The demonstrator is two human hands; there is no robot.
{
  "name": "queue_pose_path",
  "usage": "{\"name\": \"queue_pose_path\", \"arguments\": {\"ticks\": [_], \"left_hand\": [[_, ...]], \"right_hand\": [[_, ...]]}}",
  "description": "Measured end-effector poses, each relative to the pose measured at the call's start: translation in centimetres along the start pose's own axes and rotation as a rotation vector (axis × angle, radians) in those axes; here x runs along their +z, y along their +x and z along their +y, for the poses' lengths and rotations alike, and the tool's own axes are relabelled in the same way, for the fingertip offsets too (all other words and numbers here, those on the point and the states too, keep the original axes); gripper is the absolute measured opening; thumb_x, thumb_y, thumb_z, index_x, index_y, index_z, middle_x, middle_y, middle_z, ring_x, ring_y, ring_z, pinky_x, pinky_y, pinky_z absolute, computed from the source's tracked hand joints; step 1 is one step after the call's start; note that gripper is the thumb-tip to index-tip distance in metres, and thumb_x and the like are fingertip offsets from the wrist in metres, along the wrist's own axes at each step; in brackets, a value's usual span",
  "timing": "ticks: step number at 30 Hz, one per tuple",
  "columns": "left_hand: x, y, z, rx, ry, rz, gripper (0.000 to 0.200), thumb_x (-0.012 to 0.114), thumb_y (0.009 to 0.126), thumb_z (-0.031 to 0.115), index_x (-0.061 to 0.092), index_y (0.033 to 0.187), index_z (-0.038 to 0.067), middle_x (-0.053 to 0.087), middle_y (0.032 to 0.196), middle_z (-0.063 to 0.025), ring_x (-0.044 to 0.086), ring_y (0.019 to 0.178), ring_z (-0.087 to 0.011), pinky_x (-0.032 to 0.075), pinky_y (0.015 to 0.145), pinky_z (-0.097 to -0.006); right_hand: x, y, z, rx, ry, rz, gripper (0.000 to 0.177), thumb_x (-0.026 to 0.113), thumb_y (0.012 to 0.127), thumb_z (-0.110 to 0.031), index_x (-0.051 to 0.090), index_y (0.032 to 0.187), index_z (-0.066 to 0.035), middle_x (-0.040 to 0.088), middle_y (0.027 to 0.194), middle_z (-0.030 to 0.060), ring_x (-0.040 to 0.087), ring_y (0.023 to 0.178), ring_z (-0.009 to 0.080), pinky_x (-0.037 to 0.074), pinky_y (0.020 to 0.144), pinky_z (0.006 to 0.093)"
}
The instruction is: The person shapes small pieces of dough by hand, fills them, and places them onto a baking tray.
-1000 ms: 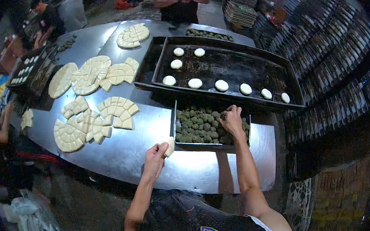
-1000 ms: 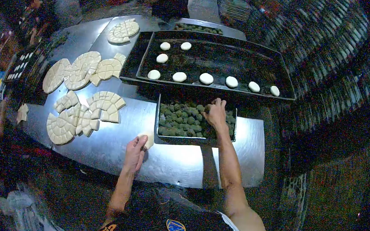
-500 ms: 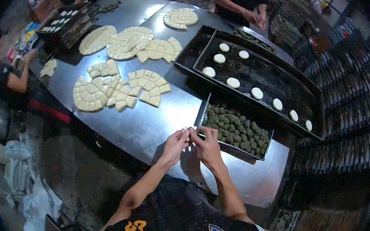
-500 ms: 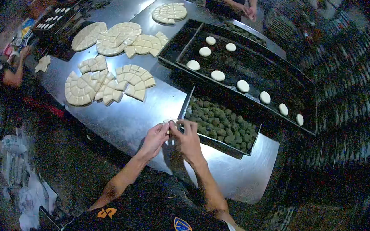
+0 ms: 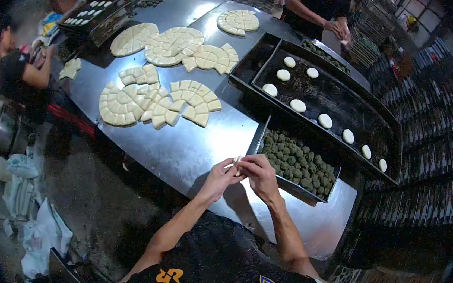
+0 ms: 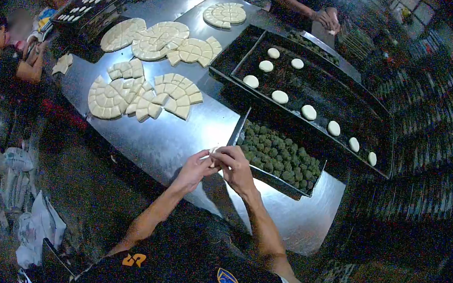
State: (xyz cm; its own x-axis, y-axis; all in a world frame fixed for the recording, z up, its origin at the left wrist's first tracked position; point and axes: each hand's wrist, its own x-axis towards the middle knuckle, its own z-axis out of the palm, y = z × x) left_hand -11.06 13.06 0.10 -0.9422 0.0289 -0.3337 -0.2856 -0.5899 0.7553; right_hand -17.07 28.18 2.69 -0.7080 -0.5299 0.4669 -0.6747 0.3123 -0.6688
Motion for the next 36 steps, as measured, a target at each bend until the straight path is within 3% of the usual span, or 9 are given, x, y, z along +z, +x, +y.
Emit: {"name": "queue_pose_path", "arguments": {"ticks": [6,8,11,15,22,24,27,34,36], "left_hand": [[0.5,-0.6,-0.1,0.535,0.853,0.137,0.029,0.045,0.097,0.007,0.053,0.124,-0.001,0.067,0.096,-0.0093,0.066,0.084,-0.0184,0.054,0.069,-0.0316],[0.2,-1.3,0.6,0.429,0.900,0.074,0.032,0.041,0.099,0.008,0.050,0.129,-0.002,0.064,0.108,-0.0116,0.065,0.093,-0.0207,0.055,0.076,-0.0328],[-1.1,-2.1,1.2,0.122,0.014,-0.172,0.043,0.041,0.101,0.013,0.034,0.141,-0.001,0.046,0.134,-0.0126,0.054,0.116,-0.0204,0.049,0.096,-0.0320],[-0.8,-2.6,2.2,-0.044,-0.120,-0.174,0.052,0.055,0.096,0.019,0.035,0.140,-0.002,0.048,0.131,-0.0122,0.052,0.117,-0.0173,0.042,0.105,-0.0311],[-2.2,-2.8,3.4,-0.107,-0.395,-0.249,0.045,0.056,0.095,0.024,0.045,0.132,0.000,0.056,0.119,-0.0073,0.057,0.110,-0.0156,0.047,0.100,-0.0297],[-2.1,-2.9,2.7,-0.045,-0.393,-0.204,0.044,0.056,0.096,0.025,0.046,0.131,0.000,0.057,0.117,-0.0069,0.057,0.108,-0.0148,0.048,0.097,-0.0282],[-1.7,-2.7,2.3,0.057,-0.359,-0.091,0.042,0.055,0.096,0.026,0.048,0.129,0.001,0.057,0.114,-0.0059,0.058,0.103,-0.0137,0.049,0.091,-0.0272],[-2.2,-2.5,2.1,0.169,-0.323,-0.107,0.037,0.051,0.098,0.019,0.047,0.130,0.001,0.055,0.122,-0.0100,0.056,0.107,-0.0165,0.047,0.093,-0.0322],[-1.5,-3.0,3.3,0.183,-0.280,-0.147,0.038,0.050,0.098,0.016,0.045,0.132,0.000,0.053,0.127,-0.0121,0.055,0.110,-0.0175,0.047,0.094,-0.0319]], "right_hand": [[0.0,0.8,-0.6,-0.065,-0.018,-0.057,0.031,0.068,0.079,0.002,0.068,0.108,-0.006,0.063,0.109,0.0117,0.062,0.090,0.0251,0.053,0.074,0.0329],[-0.6,0.8,-0.5,-0.063,-0.014,-0.078,0.030,0.068,0.080,0.002,0.068,0.109,-0.005,0.063,0.108,0.0115,0.063,0.092,0.0223,0.054,0.074,0.0310],[-1.1,0.2,0.3,0.299,0.318,-0.110,0.036,0.070,0.080,-0.003,0.065,0.115,-0.004,0.062,0.113,0.0133,0.062,0.101,0.0239,0.051,0.085,0.0322],[-2.7,2.3,-4.8,0.128,0.244,-0.185,0.030,0.073,0.079,-0.006,0.069,0.109,-0.004,0.063,0.113,0.0114,0.062,0.101,0.0222,0.051,0.085,0.0308],[-2.1,3.4,-3.3,0.285,0.511,-0.306,0.027,0.074,0.076,-0.004,0.071,0.103,-0.007,0.065,0.103,0.0079,0.062,0.087,0.0157,0.051,0.078,0.0286],[-1.2,3.3,-3.5,0.296,0.442,-0.352,0.024,0.074,0.077,-0.008,0.071,0.102,-0.006,0.063,0.108,0.0110,0.061,0.094,0.0198,0.050,0.079,0.0306],[0.2,3.6,-7.1,-0.040,-0.058,-0.049,0.030,0.075,0.077,-0.014,0.070,0.106,-0.007,0.058,0.116,0.0146,0.056,0.100,0.0263,0.051,0.080,0.0325],[1.0,3.0,-5.8,0.095,0.043,-0.110,0.040,0.077,0.075,-0.012,0.064,0.112,-0.006,0.063,0.091,0.0094,0.059,0.080,0.0230,0.050,0.066,0.0336],[1.0,3.4,-7.1,0.376,0.306,0.016,0.030,0.077,0.075,-0.012,0.068,0.102,-0.006,0.061,0.081,0.0080,0.058,0.070,0.0195,0.049,0.064,0.0322]]}}
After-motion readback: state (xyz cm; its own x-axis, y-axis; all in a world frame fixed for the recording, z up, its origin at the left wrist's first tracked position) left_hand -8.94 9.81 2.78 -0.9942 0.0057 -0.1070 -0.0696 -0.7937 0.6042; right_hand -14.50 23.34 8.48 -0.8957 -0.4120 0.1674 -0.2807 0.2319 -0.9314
